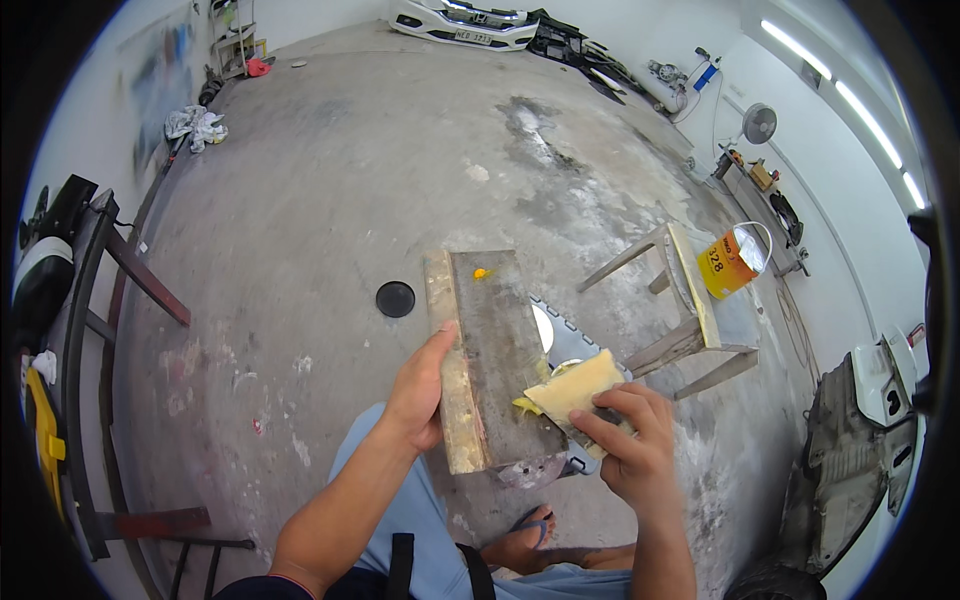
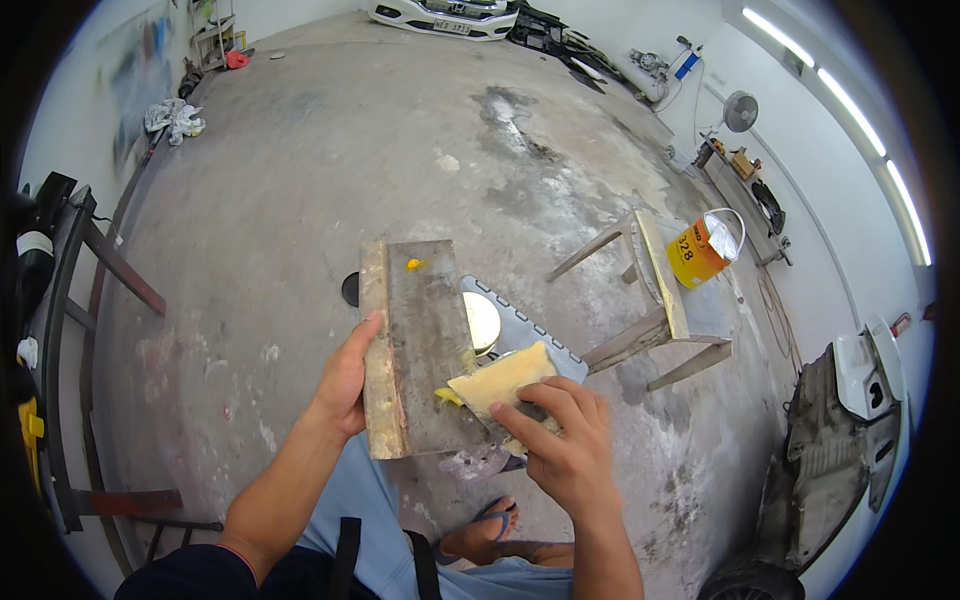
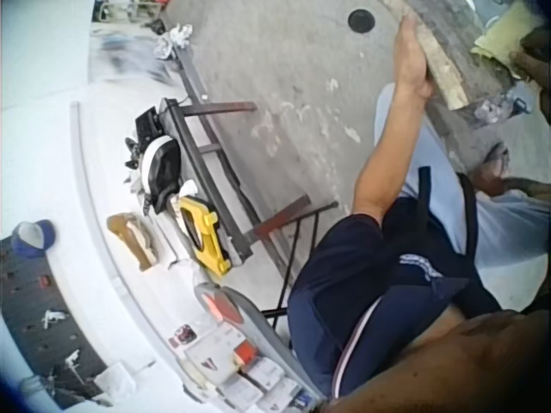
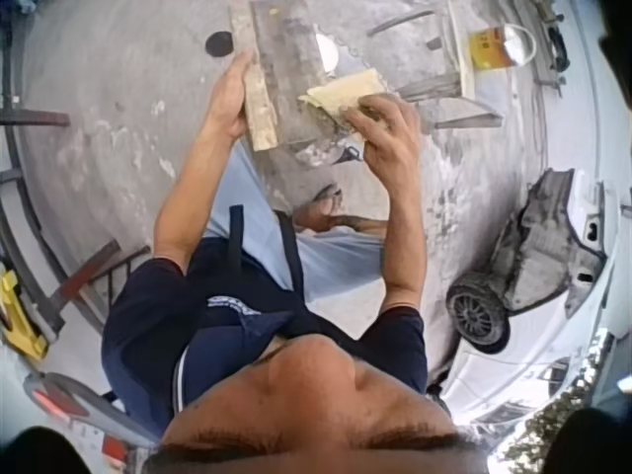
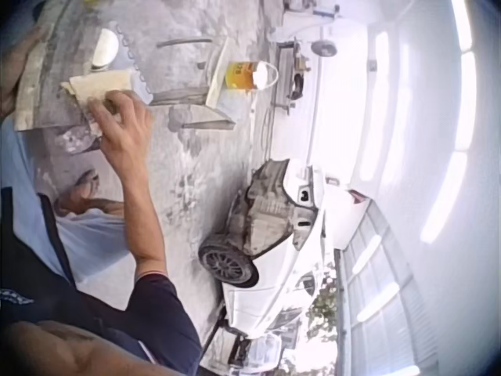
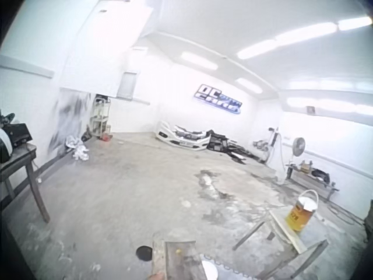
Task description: The person opens a can of yellow body filler, scoops some onto a wooden mixing board, and mixes it with a putty knife. They then apply the filler to a small dent on the rear quarter panel of a white car using the putty knife.
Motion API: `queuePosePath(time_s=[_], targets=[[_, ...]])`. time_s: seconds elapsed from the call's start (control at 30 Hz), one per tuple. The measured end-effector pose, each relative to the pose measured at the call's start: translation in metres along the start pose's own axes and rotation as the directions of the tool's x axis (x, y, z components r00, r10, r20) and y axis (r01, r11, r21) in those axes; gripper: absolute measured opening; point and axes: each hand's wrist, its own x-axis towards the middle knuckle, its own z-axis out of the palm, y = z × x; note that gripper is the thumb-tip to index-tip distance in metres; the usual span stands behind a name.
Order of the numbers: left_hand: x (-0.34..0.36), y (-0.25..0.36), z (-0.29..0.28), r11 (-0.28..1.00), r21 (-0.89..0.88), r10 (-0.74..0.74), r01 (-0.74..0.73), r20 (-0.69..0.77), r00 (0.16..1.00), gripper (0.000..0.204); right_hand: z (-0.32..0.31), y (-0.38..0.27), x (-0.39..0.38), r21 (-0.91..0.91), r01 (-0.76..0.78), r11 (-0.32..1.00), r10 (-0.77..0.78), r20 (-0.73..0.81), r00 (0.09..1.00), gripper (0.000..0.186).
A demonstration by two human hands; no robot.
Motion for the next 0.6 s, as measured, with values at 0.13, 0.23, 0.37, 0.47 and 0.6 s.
queuePosePath(time_s=[0.13, 0.23, 0.37, 0.47, 0.6], targets=[[-0.004, -0.002, -0.004, 0.998, 0.049, -0.033, 0.032, 0.010, 0.999, 0.059, 0.004, 0.003, 0.003, 0.069, -0.028, 0.997, 0.033, -0.068, 0.997, 0.053], [-0.006, -0.003, -0.008, 0.997, 0.061, -0.052, 0.051, 0.030, 0.998, 0.058, 0.002, 0.004, 0.005, 0.017, -0.011, 1.000, 0.012, -0.067, 0.998, 0.051], [-0.006, -0.003, -0.012, 0.997, 0.067, -0.047, 0.044, 0.037, 0.998, 0.057, 0.003, 0.003, 0.007, 0.064, -0.005, 0.998, 0.011, -0.086, 0.996, 0.045], [-0.007, -0.003, -0.012, 0.998, 0.052, -0.042, 0.040, 0.030, 0.999, 0.058, 0.007, 0.004, 0.006, 0.224, -0.067, 0.972, 0.107, -0.175, 0.979, 0.038], [-0.011, -0.003, -0.013, 0.999, -0.040, -0.004, 0.006, 0.040, 0.999, 0.060, 0.011, 0.006, 0.005, 0.445, -0.142, 0.884, 0.241, -0.176, 0.954, 0.031]])
